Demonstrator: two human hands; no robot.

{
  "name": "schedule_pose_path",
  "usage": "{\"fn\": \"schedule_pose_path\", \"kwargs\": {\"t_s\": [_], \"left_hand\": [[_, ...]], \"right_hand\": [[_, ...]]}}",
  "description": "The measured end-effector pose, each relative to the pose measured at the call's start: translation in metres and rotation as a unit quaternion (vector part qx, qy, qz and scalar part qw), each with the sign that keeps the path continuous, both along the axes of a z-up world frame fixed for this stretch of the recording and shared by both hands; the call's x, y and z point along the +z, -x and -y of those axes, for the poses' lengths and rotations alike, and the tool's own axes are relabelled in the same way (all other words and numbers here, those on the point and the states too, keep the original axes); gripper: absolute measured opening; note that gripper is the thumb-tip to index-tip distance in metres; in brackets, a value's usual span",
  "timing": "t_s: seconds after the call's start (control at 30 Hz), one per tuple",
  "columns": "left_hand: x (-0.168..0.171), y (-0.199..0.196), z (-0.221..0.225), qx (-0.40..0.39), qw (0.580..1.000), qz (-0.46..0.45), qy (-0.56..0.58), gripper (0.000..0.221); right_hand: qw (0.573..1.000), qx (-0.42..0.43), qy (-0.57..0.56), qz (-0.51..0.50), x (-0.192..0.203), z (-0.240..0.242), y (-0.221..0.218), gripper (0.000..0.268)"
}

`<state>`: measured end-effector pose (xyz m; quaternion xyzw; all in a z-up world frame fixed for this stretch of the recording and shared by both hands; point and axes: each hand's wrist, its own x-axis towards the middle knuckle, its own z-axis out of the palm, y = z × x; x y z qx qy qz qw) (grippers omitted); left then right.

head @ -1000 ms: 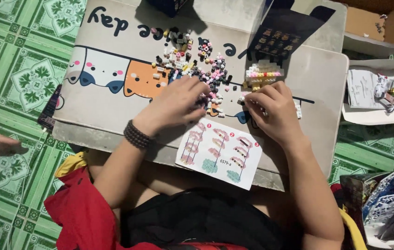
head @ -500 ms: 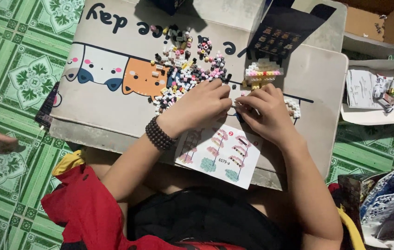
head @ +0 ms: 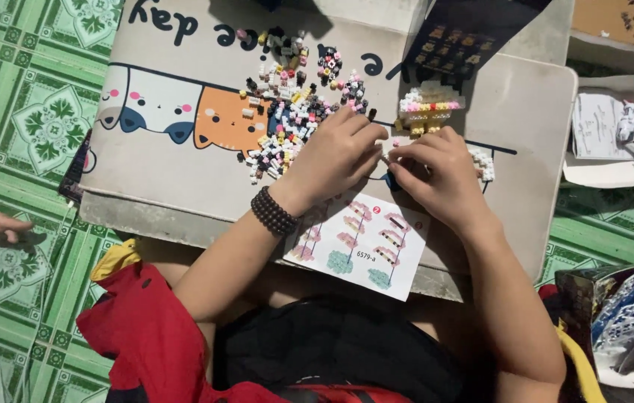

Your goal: Assembling a small figure using interlocking plastic blocks while following a printed instruction sheet.

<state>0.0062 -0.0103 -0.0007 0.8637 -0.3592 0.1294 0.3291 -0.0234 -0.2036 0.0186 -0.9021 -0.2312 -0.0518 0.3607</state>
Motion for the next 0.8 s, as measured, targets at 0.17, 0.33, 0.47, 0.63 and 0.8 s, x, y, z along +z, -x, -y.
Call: {"fn": "schedule_pose_path", "kwargs": {"t_s": [0.17,0.33,0.47,0.63,0.8], "left_hand": [[-0.005,0.0,-0.002,0.002,0.999,0.04,-0.008,0.007],[-0.007,0.003,-0.004,-0.008,0.998,0.068,-0.015,0.013],[-0.008,0.003,-0.001,-0.068,0.995,0.069,-0.033,0.02],[0.003,0.002,-0.009,-0.111,0.993,0.005,-0.033,0.02],[-0.005,0.002,-0.009,-0.1,0.993,0.006,-0.058,0.016]], "right_hand": [[1.0,0.004,0.006,-0.019,0.002,-0.002,0.001,0.012],[0.999,0.012,0.042,-0.006,0.001,0.003,0.004,0.012],[0.998,0.022,0.053,-0.018,0.006,0.008,0.0,0.012],[0.996,0.032,0.071,-0.042,0.009,0.009,-0.001,0.015],[0.993,0.03,0.114,-0.002,0.01,0.008,0.0,0.01]]}}
